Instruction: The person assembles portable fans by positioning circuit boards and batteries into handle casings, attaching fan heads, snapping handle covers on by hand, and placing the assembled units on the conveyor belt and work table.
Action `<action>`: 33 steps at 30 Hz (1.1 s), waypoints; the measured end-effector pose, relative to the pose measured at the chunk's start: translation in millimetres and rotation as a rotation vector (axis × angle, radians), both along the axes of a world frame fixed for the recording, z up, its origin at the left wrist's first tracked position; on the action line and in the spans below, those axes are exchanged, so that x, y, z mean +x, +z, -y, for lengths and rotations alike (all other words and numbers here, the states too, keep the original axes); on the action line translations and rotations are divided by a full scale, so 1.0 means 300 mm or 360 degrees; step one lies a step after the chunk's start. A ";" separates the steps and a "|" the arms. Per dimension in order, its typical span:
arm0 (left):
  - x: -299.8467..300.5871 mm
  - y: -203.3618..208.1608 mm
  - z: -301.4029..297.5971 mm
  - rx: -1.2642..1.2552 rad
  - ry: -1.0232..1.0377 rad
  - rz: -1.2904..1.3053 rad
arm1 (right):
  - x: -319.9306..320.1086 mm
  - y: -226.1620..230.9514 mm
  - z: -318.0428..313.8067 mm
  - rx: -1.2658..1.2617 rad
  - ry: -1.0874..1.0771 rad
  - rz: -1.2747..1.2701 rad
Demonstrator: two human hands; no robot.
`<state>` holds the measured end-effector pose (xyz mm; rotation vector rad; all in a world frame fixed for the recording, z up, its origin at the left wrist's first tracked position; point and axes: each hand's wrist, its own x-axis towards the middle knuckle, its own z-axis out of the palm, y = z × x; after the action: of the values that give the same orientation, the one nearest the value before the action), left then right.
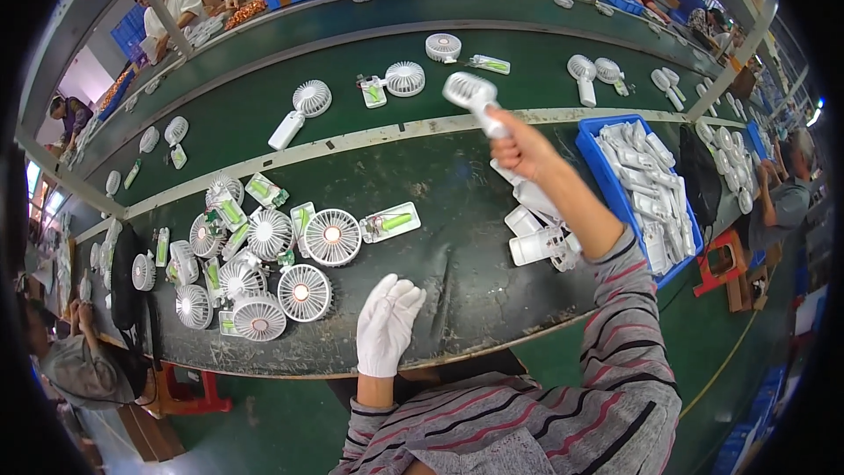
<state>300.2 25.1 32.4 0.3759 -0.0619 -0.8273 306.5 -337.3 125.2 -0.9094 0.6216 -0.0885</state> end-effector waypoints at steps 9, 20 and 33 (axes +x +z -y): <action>0.013 0.020 0.002 0.0110 -0.0043 0.0016 | 0.028 -0.169 0.604 -0.0188 -0.0449 -0.0427; 0.039 0.042 0.020 0.0185 -0.0046 -0.0042 | 0.320 -0.329 0.864 -0.2497 -0.0610 -0.0606; 0.078 -0.022 0.072 -0.0125 -0.0267 0.0190 | 0.405 -0.228 0.862 -0.2656 0.0576 -0.1284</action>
<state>323.7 3.5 25.7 0.3487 -0.2390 -0.9645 427.9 -595.8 56.8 -2.7370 1.0990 0.1352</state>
